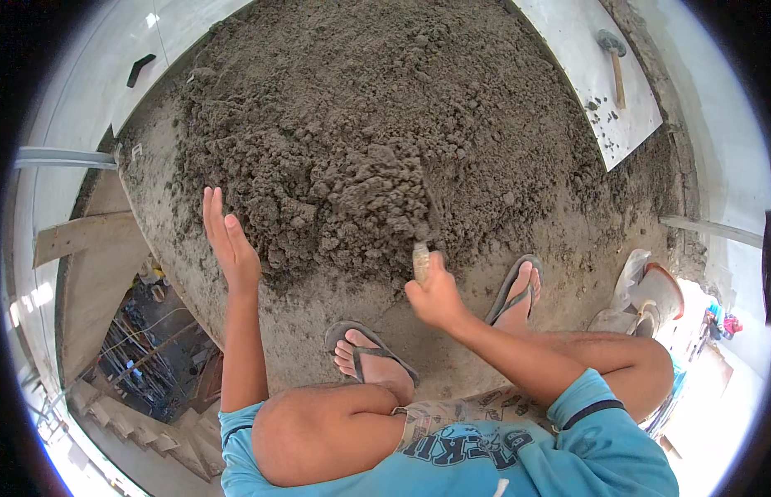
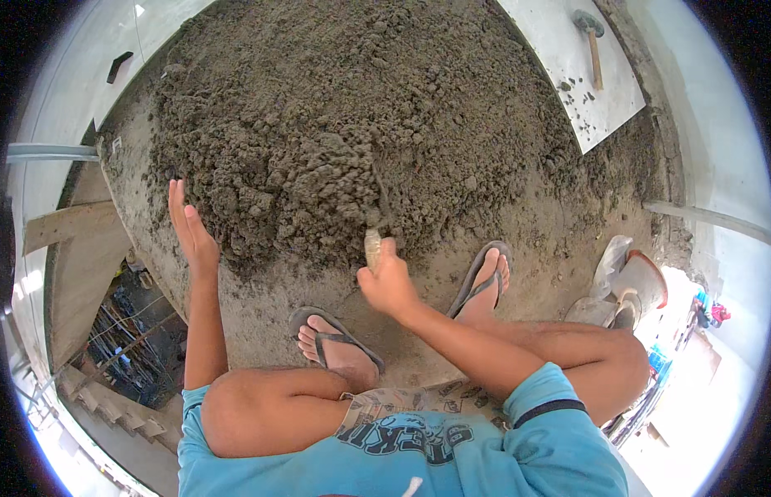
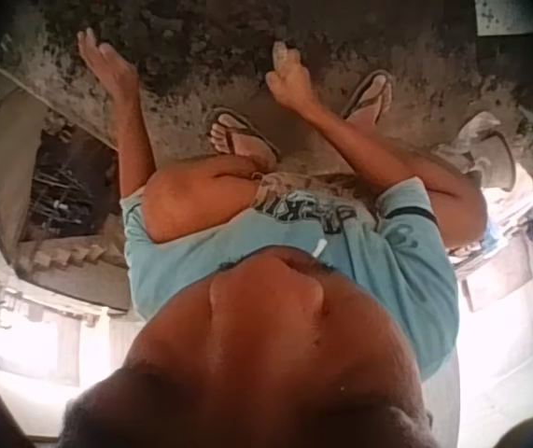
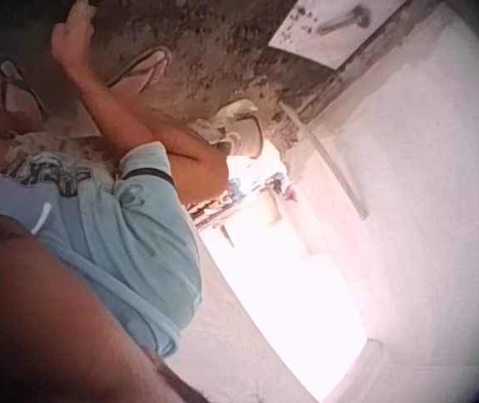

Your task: The person spreads and smooths cement over a floor surface using a trowel, then stands up, picks up a bucket, and walks across the room.

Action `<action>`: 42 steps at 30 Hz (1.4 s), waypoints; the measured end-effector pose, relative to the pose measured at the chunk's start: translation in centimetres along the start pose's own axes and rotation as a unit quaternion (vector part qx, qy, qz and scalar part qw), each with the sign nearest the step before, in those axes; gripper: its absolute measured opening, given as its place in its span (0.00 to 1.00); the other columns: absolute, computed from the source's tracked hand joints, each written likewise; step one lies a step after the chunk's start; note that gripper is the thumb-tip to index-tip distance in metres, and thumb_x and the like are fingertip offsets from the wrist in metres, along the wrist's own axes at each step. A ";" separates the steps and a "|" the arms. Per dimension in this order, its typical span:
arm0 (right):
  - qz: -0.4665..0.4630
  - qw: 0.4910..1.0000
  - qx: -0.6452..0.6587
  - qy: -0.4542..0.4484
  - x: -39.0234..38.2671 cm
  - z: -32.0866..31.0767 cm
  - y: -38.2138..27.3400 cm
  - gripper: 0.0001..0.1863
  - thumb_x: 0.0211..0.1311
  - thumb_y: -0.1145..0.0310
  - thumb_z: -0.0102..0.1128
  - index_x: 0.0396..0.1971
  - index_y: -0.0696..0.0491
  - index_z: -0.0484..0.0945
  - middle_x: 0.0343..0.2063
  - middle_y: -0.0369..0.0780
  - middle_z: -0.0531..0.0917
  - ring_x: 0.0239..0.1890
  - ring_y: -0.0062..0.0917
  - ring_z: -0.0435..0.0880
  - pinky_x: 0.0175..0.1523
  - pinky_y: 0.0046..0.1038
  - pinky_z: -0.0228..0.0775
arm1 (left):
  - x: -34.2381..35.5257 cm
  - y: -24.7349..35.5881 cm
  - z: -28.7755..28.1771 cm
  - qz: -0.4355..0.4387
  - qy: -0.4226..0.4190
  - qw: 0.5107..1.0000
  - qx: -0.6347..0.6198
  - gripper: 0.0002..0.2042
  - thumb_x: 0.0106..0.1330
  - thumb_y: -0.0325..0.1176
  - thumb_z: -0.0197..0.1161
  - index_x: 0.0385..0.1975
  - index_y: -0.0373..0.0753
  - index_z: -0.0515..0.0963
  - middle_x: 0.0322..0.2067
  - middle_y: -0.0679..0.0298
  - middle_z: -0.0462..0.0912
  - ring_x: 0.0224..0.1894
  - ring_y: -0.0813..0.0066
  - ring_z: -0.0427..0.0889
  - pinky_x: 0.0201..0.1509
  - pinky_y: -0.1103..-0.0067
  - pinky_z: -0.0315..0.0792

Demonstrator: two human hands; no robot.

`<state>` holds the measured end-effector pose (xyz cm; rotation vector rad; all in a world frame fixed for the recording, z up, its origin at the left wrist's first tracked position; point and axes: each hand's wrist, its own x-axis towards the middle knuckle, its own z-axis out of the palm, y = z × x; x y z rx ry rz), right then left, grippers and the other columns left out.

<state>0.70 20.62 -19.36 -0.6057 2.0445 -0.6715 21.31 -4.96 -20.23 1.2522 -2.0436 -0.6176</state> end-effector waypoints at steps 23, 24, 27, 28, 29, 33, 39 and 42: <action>-0.188 0.943 -0.158 -0.224 2.4 8.0 -10.5 0.20 0.53 0.75 0.54 0.45 0.64 0.60 0.27 0.61 0.80 0.34 0.56 0.82 0.40 0.50 0.74 | -3.7 -5.6 -0.1 -0.037 0.027 0.994 -0.097 0.32 0.76 0.53 0.28 0.68 0.34 0.57 0.69 0.54 0.57 0.73 0.57 0.51 0.74 0.65 0.43; -0.192 0.938 -0.170 -0.232 2.9 7.6 -10.7 0.20 0.53 0.73 0.54 0.44 0.62 0.60 0.27 0.62 0.80 0.34 0.57 0.81 0.42 0.51 0.73 | -4.0 -6.3 -0.3 -0.068 0.044 0.990 -0.118 0.32 0.76 0.52 0.28 0.68 0.33 0.57 0.69 0.54 0.57 0.72 0.56 0.52 0.74 0.65 0.44; -0.146 0.958 -0.162 -0.186 3.2 2.7 -11.2 0.21 0.54 0.72 0.51 0.50 0.58 0.67 0.34 0.55 0.82 0.37 0.52 0.82 0.45 0.47 0.74 | -5.7 -7.6 -2.3 -0.080 0.029 0.991 -0.101 0.30 0.77 0.50 0.30 0.68 0.33 0.57 0.69 0.54 0.57 0.72 0.57 0.52 0.74 0.66 0.45; -0.218 0.958 -0.149 -0.112 4.7 0.4 -8.4 0.19 0.55 0.70 0.55 0.47 0.58 0.69 0.37 0.52 0.81 0.37 0.49 0.82 0.44 0.43 0.75 | -5.8 -7.2 -2.4 -0.085 0.026 0.991 -0.104 0.29 0.77 0.49 0.31 0.68 0.33 0.58 0.69 0.54 0.58 0.72 0.57 0.52 0.74 0.65 0.45; -0.125 0.975 -0.176 -0.058 5.6 -2.7 -8.2 0.19 0.55 0.66 0.59 0.45 0.58 0.70 0.36 0.50 0.81 0.35 0.43 0.83 0.42 0.38 0.75 | -5.8 -7.2 -2.3 -0.078 0.033 0.990 -0.109 0.28 0.77 0.48 0.32 0.67 0.34 0.59 0.69 0.54 0.58 0.72 0.57 0.52 0.74 0.66 0.45; -0.013 0.991 -0.045 0.127 10.7 -13.1 -0.7 0.17 0.55 0.67 0.55 0.42 0.58 0.66 0.27 0.50 0.81 0.29 0.42 0.82 0.37 0.39 0.74 | -4.8 -6.8 -1.2 -0.077 0.057 0.985 -0.141 0.29 0.76 0.49 0.32 0.67 0.33 0.59 0.69 0.53 0.57 0.72 0.57 0.51 0.74 0.66 0.44; -0.100 0.982 -0.155 0.037 7.3 -1.5 -3.5 0.21 0.53 0.68 0.53 0.44 0.62 0.61 0.32 0.62 0.80 0.37 0.57 0.81 0.43 0.48 0.73 | -5.7 -8.1 -2.8 -0.118 0.048 0.979 -0.159 0.32 0.75 0.54 0.31 0.68 0.32 0.56 0.70 0.53 0.55 0.73 0.58 0.50 0.74 0.67 0.42; -0.114 0.982 -0.150 -0.024 5.4 2.6 -6.5 0.23 0.52 0.67 0.55 0.44 0.64 0.62 0.33 0.63 0.79 0.40 0.58 0.80 0.45 0.48 0.73 | -5.9 -8.7 -2.8 -0.123 0.045 0.979 -0.156 0.34 0.75 0.55 0.29 0.69 0.32 0.54 0.70 0.54 0.54 0.73 0.58 0.49 0.75 0.66 0.41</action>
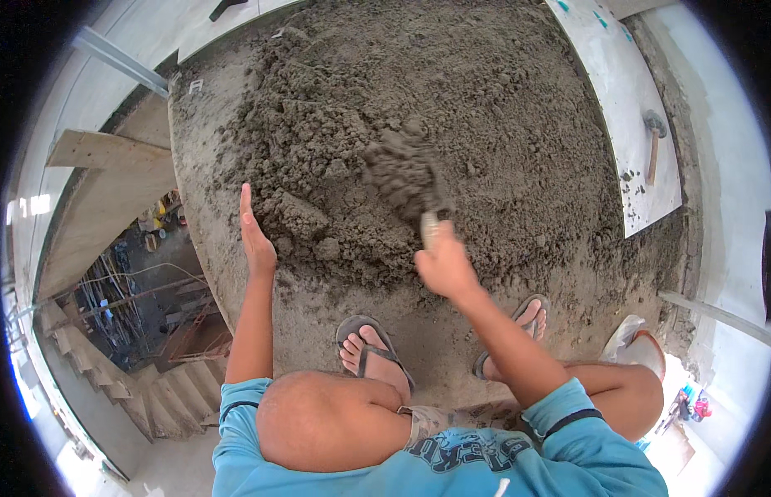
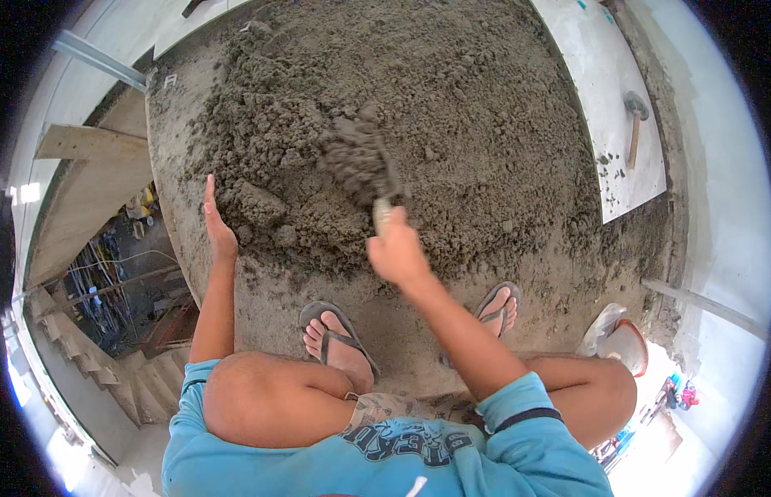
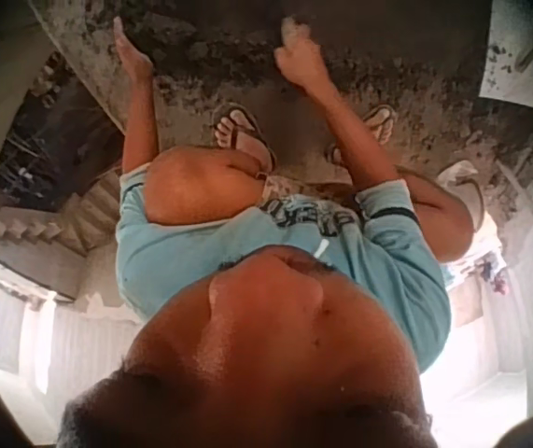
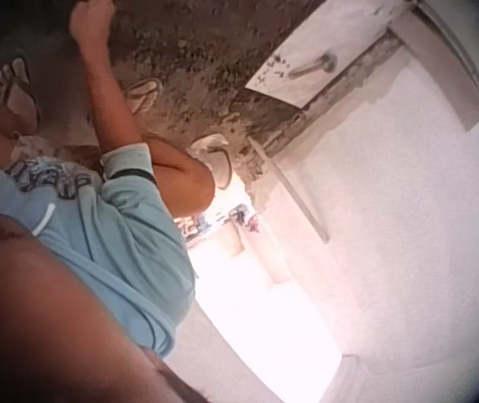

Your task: The person spreads and smooths cement over a floor surface using a trowel, then stands up, picks up a bucket, and walks across the room.

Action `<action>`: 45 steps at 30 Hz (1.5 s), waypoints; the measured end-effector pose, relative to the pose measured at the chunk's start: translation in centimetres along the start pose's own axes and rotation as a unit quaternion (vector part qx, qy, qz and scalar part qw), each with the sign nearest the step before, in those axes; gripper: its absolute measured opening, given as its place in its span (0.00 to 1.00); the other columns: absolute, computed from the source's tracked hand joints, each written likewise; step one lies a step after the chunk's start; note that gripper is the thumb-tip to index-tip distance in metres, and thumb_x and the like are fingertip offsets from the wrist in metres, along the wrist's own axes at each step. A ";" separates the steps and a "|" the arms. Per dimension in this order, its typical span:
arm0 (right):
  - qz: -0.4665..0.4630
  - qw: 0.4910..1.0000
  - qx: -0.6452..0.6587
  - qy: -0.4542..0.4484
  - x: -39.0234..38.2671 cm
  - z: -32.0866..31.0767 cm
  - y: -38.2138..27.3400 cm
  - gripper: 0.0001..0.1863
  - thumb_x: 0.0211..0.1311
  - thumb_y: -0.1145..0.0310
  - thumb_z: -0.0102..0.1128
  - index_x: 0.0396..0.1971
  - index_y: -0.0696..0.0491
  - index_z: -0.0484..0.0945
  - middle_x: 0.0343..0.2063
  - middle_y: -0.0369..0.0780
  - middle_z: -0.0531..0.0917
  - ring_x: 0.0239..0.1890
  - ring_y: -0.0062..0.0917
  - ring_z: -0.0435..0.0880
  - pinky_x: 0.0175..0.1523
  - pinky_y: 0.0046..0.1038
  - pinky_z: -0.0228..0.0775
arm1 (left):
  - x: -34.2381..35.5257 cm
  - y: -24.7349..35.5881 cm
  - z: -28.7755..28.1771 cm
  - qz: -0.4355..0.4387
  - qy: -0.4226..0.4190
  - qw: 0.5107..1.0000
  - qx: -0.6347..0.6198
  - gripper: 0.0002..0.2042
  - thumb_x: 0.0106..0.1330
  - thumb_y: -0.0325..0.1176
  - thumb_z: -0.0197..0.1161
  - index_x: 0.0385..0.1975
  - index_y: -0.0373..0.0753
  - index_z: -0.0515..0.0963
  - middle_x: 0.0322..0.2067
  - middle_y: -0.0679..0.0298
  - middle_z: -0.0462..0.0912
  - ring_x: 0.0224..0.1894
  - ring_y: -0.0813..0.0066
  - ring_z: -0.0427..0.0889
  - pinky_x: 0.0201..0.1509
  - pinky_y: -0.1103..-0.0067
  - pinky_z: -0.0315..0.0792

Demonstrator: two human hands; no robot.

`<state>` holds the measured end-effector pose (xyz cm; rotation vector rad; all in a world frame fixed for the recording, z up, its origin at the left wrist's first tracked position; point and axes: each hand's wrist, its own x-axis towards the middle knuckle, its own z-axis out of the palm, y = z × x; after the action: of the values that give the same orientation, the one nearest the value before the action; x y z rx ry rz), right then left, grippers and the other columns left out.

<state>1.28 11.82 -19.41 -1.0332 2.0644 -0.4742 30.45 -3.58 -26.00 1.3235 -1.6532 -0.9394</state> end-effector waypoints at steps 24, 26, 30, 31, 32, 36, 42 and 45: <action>0.141 0.983 -0.057 0.099 -2.6 -6.3 10.7 0.20 0.53 0.66 0.55 0.43 0.59 0.62 0.29 0.57 0.81 0.33 0.52 0.82 0.38 0.44 0.74 | 3.0 0.5 1.1 0.008 -0.028 0.999 0.045 0.31 0.76 0.53 0.31 0.67 0.34 0.60 0.68 0.54 0.60 0.72 0.59 0.53 0.74 0.65 0.46; 0.078 0.995 -0.016 0.062 -3.6 -2.3 9.3 0.26 0.53 0.66 0.55 0.49 0.60 0.58 0.31 0.61 0.80 0.37 0.60 0.79 0.43 0.50 0.72 | 3.0 0.2 0.8 0.012 -0.024 0.999 0.045 0.31 0.76 0.53 0.31 0.67 0.34 0.60 0.68 0.54 0.60 0.72 0.59 0.53 0.74 0.66 0.45; 0.092 0.995 0.037 0.002 -4.6 0.6 3.2 0.27 0.53 0.68 0.55 0.49 0.63 0.57 0.32 0.64 0.79 0.38 0.60 0.79 0.44 0.50 0.73 | 2.3 0.0 -0.4 0.025 -0.020 0.999 0.034 0.33 0.75 0.54 0.28 0.67 0.32 0.58 0.68 0.53 0.59 0.72 0.59 0.53 0.74 0.66 0.44; 0.083 0.995 0.042 -0.018 -5.0 1.7 2.5 0.26 0.53 0.68 0.57 0.48 0.63 0.58 0.30 0.62 0.80 0.37 0.59 0.80 0.43 0.49 0.73 | 2.2 -0.1 -0.7 0.027 -0.021 0.999 0.035 0.33 0.75 0.54 0.28 0.67 0.32 0.58 0.68 0.53 0.59 0.72 0.59 0.53 0.74 0.66 0.44; 0.055 0.997 0.047 -0.028 -5.2 2.9 1.6 0.27 0.53 0.68 0.58 0.49 0.63 0.58 0.30 0.62 0.80 0.37 0.59 0.80 0.42 0.50 0.73 | 2.0 -0.6 -1.0 0.020 -0.018 0.999 0.023 0.34 0.75 0.56 0.26 0.68 0.32 0.57 0.68 0.53 0.58 0.72 0.59 0.53 0.74 0.66 0.44; 0.037 0.991 0.069 -0.110 -5.0 6.6 -2.3 0.22 0.55 0.71 0.56 0.45 0.63 0.56 0.27 0.62 0.79 0.34 0.59 0.80 0.38 0.51 0.73 | 2.1 -1.1 -0.6 -0.010 0.004 0.998 -0.057 0.37 0.74 0.59 0.22 0.68 0.31 0.56 0.69 0.52 0.58 0.72 0.59 0.54 0.74 0.67 0.44; -0.031 0.989 0.063 -0.130 -4.0 6.7 -4.1 0.22 0.55 0.72 0.55 0.45 0.63 0.57 0.25 0.61 0.79 0.32 0.58 0.80 0.37 0.51 0.73 | 2.5 -0.9 -0.5 -0.025 0.000 0.996 -0.088 0.37 0.74 0.59 0.21 0.68 0.32 0.56 0.68 0.53 0.58 0.72 0.59 0.54 0.74 0.67 0.44; -0.080 0.987 -0.032 -0.134 -2.7 -0.2 -3.0 0.22 0.54 0.73 0.53 0.50 0.59 0.62 0.28 0.58 0.81 0.34 0.56 0.81 0.41 0.51 0.74 | 2.2 -0.8 -1.5 -0.034 0.009 0.997 -0.067 0.36 0.74 0.58 0.22 0.68 0.33 0.57 0.68 0.53 0.59 0.72 0.60 0.54 0.74 0.67 0.44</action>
<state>3.71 12.13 -16.24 -1.2373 1.7772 -0.3302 31.83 -5.95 -25.83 1.2994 -1.5125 -1.0575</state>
